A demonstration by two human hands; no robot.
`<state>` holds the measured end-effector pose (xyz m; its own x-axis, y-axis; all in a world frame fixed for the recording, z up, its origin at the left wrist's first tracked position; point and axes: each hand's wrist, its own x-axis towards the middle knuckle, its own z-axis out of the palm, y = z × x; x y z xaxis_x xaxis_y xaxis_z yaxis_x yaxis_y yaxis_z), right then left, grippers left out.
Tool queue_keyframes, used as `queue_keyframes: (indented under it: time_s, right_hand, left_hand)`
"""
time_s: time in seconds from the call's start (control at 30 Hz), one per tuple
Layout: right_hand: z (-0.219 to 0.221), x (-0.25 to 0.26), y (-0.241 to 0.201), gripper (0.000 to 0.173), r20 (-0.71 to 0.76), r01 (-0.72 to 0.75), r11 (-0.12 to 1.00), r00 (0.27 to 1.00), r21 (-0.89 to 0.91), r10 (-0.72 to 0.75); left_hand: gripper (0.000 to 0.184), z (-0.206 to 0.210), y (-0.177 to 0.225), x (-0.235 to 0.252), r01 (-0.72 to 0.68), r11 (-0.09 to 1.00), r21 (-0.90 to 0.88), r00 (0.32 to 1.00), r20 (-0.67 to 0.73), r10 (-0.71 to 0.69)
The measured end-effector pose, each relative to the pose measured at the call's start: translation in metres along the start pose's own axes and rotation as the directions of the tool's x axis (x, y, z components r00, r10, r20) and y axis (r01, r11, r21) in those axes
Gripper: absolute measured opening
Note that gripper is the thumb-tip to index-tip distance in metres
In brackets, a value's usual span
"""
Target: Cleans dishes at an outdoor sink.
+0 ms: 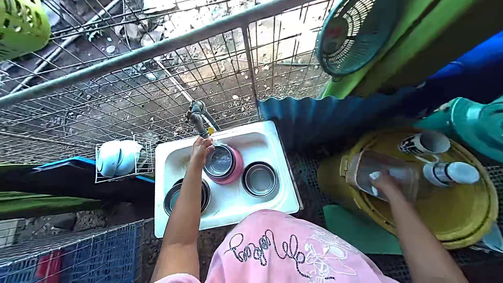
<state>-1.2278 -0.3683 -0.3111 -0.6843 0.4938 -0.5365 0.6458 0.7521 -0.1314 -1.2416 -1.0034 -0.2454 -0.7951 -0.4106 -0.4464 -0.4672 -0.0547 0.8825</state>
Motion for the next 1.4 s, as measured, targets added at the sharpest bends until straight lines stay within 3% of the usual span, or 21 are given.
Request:
queue_keyframes:
  time_s: [0.07, 0.17, 0.27, 0.4, 0.5, 0.57, 0.7, 0.8, 0.87, 1.0, 1.1, 1.17, 1.2, 1.27, 1.33, 1.4]
  right_hand:
    - [0.000, 0.000, 0.011, 0.075, -0.007, 0.012, 0.993, 1.000, 0.116, -0.011]
    - [-0.018, -0.018, 0.018, 0.065, -0.145, 0.041, 0.966, 0.989, 0.254, -0.003]
    - [-0.046, -0.062, -0.009, 0.067, -0.286, 0.092, 0.858, 0.956, 0.506, 0.066]
    - [-0.054, -0.133, -0.084, 0.062, -0.307, 0.277, 0.538, 0.951, 0.796, -0.035]
    - [-0.025, -0.180, -0.164, 0.049, -0.177, 0.226, 0.319, 0.969, 0.921, -0.174]
    - [0.010, -0.196, -0.216, 0.036, 0.000, 0.068, 0.214, 0.953, 0.974, -0.302]
    - [0.087, -0.223, -0.319, 0.020, 0.328, -0.237, 0.238, 0.803, 0.942, -0.497]
    - [0.137, -0.240, -0.387, 0.024, 0.421, -0.302, 0.296, 0.714, 0.906, -0.560]
    - [0.166, -0.248, -0.425, 0.032, 0.436, -0.278, 0.347, 0.701, 0.896, -0.564]
    - [0.189, -0.259, -0.470, 0.030, 0.416, -0.239, 0.364, 0.721, 0.900, -0.554]
    - [0.185, -0.256, -0.468, 0.025, 0.389, -0.150, 0.421, 0.725, 0.894, -0.568]
    - [0.179, -0.247, -0.455, 0.034, 0.366, -0.048, 0.485, 0.722, 0.873, -0.587]
    - [0.177, -0.240, -0.446, 0.042, 0.362, -0.018, 0.510, 0.725, 0.860, -0.586]
    - [0.169, -0.231, -0.424, 0.048, 0.347, -0.014, 0.514, 0.754, 0.858, -0.558]
    - [0.162, -0.221, -0.396, 0.034, 0.332, -0.096, 0.413, 0.767, 0.906, -0.550]
    - [0.154, -0.211, -0.371, 0.017, 0.332, -0.193, 0.294, 0.757, 0.936, -0.562]
  left_hand:
    - [0.038, -0.012, -0.014, 0.003, -0.096, 0.927, 0.362, 0.995, 0.056, 0.081]
    - [0.050, -0.021, -0.054, 0.026, -0.131, 0.637, 0.760, 0.990, 0.073, 0.117]
    - [0.053, -0.024, -0.082, 0.039, -0.082, 0.517, 0.852, 0.992, 0.020, 0.123]
    - [0.045, -0.026, -0.074, 0.044, -0.054, 0.460, 0.886, 0.998, 0.030, 0.059]
    - [0.040, -0.033, -0.066, 0.046, -0.054, 0.470, 0.881, 0.999, 0.048, 0.026]
    - [0.036, -0.042, -0.061, 0.048, -0.074, 0.495, 0.866, 0.997, 0.083, 0.003]
    - [0.032, -0.061, -0.066, 0.037, -0.271, 0.602, 0.751, 0.962, 0.224, 0.155]
    - [0.020, -0.063, -0.087, 0.027, -0.461, 0.725, 0.512, 0.884, 0.200, 0.422]
    - [0.015, -0.058, -0.097, 0.015, -0.563, 0.716, 0.413, 0.807, 0.087, 0.584]
    - [0.013, -0.051, -0.102, -0.005, -0.726, 0.507, 0.464, 0.533, -0.085, 0.842]
    - [0.015, -0.060, -0.099, -0.011, -0.751, 0.396, 0.528, 0.413, -0.092, 0.906]
    - [0.018, -0.063, -0.097, -0.012, -0.773, 0.336, 0.538, 0.349, -0.082, 0.934]
    - [0.019, -0.062, -0.097, -0.012, -0.780, 0.344, 0.522, 0.351, -0.088, 0.932]
    - [0.019, -0.054, -0.100, -0.009, -0.758, 0.467, 0.455, 0.459, -0.136, 0.878]
    - [0.020, -0.047, -0.103, -0.003, -0.622, 0.674, 0.398, 0.677, -0.159, 0.719]
    - [0.027, -0.049, -0.099, 0.004, -0.427, 0.794, 0.434, 0.856, -0.088, 0.509]
